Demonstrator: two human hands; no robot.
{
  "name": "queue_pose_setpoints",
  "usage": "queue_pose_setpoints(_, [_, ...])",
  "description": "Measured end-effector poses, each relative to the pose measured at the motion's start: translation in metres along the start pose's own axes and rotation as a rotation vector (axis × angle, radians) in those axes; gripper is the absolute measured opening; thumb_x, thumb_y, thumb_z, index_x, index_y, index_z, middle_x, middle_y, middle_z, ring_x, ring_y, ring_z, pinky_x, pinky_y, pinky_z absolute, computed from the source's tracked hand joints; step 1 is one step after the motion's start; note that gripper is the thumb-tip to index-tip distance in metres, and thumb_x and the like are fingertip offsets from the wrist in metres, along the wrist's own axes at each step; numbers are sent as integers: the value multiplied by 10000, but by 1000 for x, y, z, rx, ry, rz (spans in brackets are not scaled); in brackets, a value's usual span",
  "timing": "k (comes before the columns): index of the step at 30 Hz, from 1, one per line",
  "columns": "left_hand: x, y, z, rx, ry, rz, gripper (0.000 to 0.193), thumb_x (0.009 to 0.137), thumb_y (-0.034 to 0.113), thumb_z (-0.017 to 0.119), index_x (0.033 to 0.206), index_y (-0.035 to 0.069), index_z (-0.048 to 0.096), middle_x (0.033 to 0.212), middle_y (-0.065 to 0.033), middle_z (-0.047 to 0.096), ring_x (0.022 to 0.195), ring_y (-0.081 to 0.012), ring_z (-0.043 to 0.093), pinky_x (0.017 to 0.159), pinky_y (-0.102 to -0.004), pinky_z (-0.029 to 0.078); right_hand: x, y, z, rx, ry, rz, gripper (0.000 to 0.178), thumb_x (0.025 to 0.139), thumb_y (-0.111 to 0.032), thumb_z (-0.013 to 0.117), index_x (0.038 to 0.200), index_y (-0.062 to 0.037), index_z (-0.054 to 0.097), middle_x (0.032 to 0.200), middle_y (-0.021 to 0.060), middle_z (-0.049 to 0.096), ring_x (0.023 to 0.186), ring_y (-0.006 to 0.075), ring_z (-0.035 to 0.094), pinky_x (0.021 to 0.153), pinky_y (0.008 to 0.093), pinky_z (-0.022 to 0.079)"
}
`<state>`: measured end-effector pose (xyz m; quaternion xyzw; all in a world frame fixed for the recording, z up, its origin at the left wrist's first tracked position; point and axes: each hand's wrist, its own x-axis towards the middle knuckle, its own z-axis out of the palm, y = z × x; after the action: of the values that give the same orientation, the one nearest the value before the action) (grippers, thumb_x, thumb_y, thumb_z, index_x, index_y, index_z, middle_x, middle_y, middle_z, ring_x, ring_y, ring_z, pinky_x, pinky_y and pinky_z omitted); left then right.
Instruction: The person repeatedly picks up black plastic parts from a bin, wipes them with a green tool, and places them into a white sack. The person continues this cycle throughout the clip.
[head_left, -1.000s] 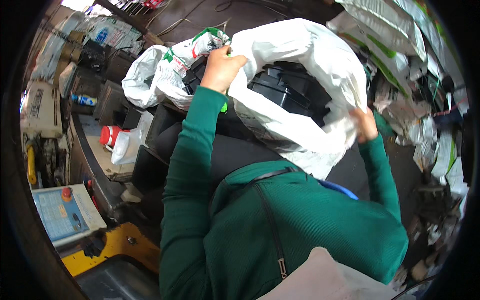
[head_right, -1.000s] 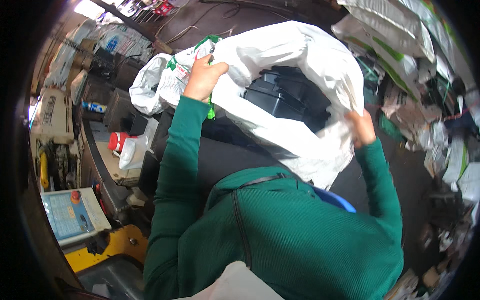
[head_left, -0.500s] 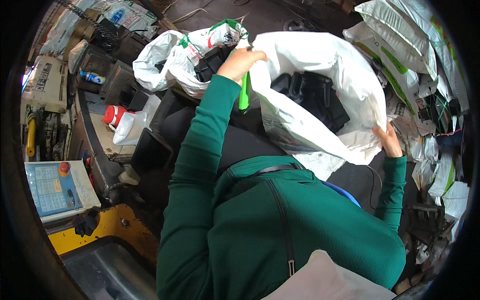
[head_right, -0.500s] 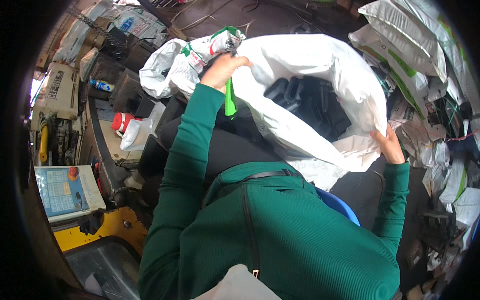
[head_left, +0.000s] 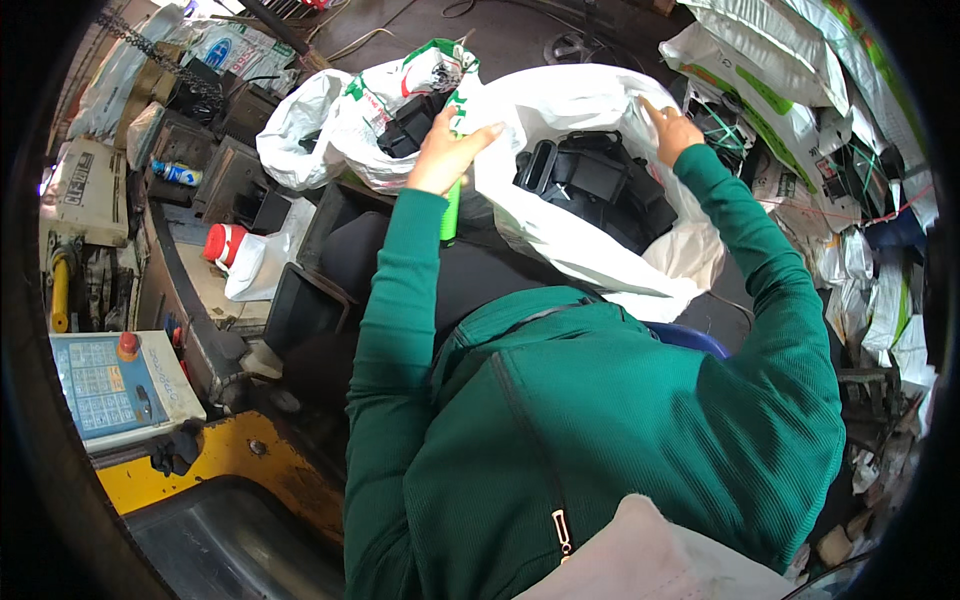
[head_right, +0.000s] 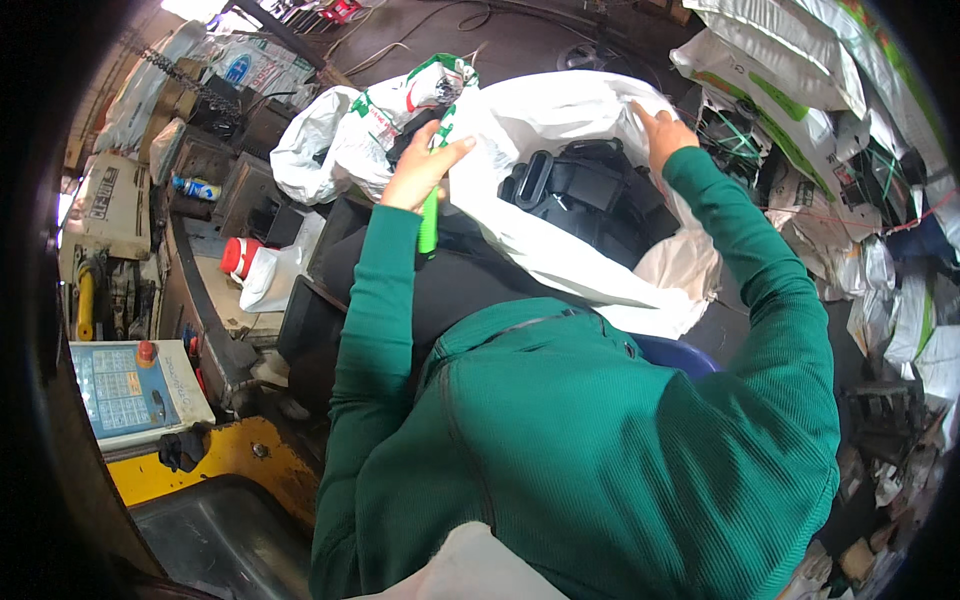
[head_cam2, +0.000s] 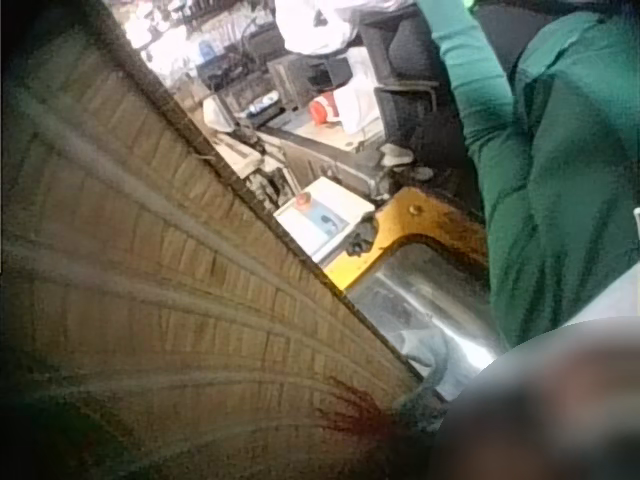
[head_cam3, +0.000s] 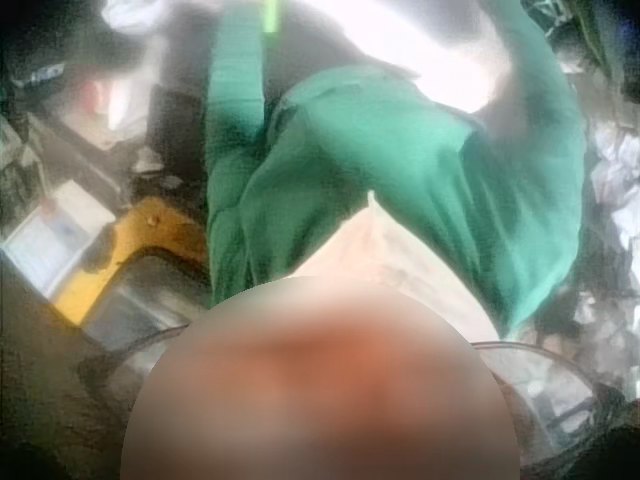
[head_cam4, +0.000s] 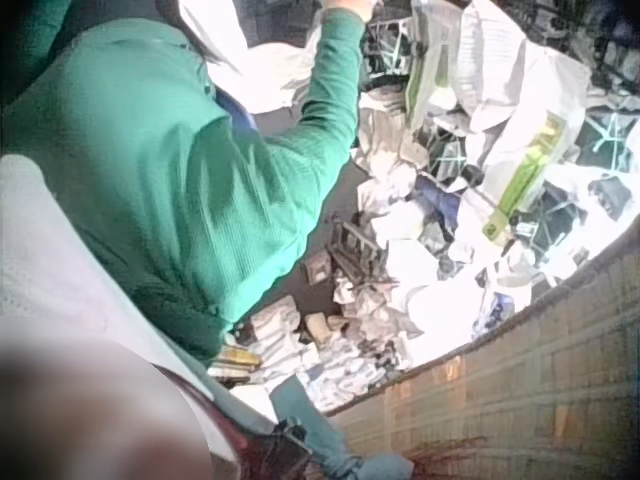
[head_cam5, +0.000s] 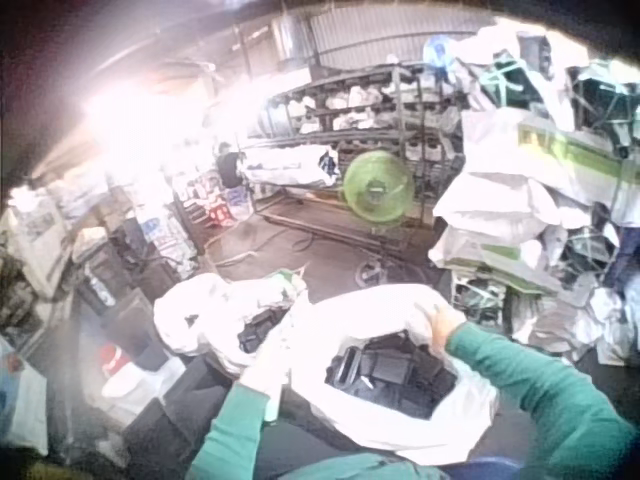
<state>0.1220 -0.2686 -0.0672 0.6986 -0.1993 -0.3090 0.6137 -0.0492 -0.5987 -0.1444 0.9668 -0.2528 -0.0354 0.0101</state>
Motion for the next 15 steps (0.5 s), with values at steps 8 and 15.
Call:
queue_pose_setpoints(8, [-70, 1, -20, 747, 326, 311, 804, 773, 244, 721, 1420, 14, 301, 1080, -163, 632, 836, -199, 643, 738, -317, 506, -2, -1, -37, 71, 234, -143, 690, 712, -165, 646, 1368, -165, 433, 1270, 197, 535, 1141, 379, 524, 955, 437, 440])
queue_pose_setpoints(15, [-189, 18, -74, -687, 304, 58, 417, 910, 230, 550, 1284, 92, 428, 812, -87, 570, 573, -102, 516, 441, -234, 416, -80, -168, -156, 839, -42, -978, 386, 745, -75, 667, 1128, -33, 637, 1188, 180, 604, 1121, 338, 573, 962, 391, 433])
